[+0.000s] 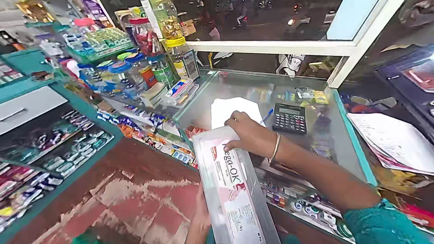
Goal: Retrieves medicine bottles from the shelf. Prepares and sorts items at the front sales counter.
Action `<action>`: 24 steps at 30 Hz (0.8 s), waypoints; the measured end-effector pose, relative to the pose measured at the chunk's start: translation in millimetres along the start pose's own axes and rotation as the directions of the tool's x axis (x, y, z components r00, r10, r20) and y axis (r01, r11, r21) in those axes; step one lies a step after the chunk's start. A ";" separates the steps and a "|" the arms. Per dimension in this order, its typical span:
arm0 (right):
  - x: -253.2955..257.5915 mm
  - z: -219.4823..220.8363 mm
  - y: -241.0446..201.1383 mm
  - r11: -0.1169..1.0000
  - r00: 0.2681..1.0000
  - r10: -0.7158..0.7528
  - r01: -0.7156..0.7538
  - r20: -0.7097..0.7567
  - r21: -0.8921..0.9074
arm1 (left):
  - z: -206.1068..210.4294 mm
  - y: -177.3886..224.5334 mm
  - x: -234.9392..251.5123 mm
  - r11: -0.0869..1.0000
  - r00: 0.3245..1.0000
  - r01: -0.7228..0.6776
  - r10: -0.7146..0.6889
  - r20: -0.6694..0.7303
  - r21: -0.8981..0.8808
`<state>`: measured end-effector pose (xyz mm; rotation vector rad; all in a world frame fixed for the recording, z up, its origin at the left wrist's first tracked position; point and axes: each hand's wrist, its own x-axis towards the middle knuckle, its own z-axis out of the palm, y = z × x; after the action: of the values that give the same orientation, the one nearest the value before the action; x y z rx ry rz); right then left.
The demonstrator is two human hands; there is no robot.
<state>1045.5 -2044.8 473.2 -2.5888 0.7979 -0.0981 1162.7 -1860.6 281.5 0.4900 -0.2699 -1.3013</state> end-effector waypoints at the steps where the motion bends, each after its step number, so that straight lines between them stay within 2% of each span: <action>1: 21.9 -13.6 6.5 1.000 1.000 -0.012 0.012 -0.026 0.015 | 0.1 16.9 26.3 1.000 0.997 0.027 -0.026 0.077 -0.002; 2: 44.3 -27.1 15.7 0.999 0.999 -0.023 0.025 -0.047 0.034 | 4.3 31.2 51.7 0.999 0.995 0.051 -0.052 0.090 0.013; 4: 93.8 -51.7 43.1 0.998 0.995 -0.059 0.060 -0.079 0.011 | 21.3 57.0 100.2 0.991 0.995 0.099 -0.099 -0.007 0.090; 6: 138.6 -73.1 71.8 1.000 0.998 -0.013 0.012 -0.059 -0.012 | 43.8 75.3 145.1 0.938 0.971 0.161 -0.095 -0.219 0.306; 7: 155.3 -81.2 85.1 0.999 0.998 0.034 -0.035 -0.046 -0.013 | 52.9 78.9 167.1 0.889 0.955 0.172 -0.044 -0.295 0.425; 8: 167.9 -85.5 99.2 0.997 0.996 0.083 -0.083 -0.041 -0.005 | 57.5 78.9 186.0 0.827 0.952 0.159 0.017 -0.306 0.540; 11: 188.8 -90.4 144.2 0.979 0.980 0.191 -0.186 -0.052 0.078 | 57.4 73.0 231.3 0.611 0.987 0.023 0.110 -0.114 0.791; 13: 194.1 -93.6 172.5 0.972 0.978 0.204 -0.198 -0.038 0.125 | 52.0 61.4 255.0 0.549 0.991 -0.059 0.134 -0.017 0.834; 17: 200.2 -91.1 207.0 0.949 0.956 0.287 -0.292 0.054 0.122 | 39.2 44.3 293.8 0.473 0.978 -0.200 0.142 0.151 0.858; 19: 205.1 -81.3 222.1 0.947 0.952 0.293 -0.302 0.089 0.112 | 41.9 51.4 315.4 0.440 0.971 -0.238 0.115 0.209 0.866; 22: 208.8 -74.5 233.6 0.956 0.963 0.253 -0.263 0.093 0.128 | 52.5 69.8 358.9 0.440 0.960 -0.274 0.071 0.272 0.855; 24: 209.8 -78.9 228.1 0.960 0.962 0.252 -0.262 0.108 0.097 | 58.8 74.2 390.1 0.472 0.963 -0.246 0.021 0.268 0.846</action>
<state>1086.2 -2359.9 437.1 -2.3451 1.0546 0.0562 1298.6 -2234.2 337.5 1.1786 -1.2011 -0.9662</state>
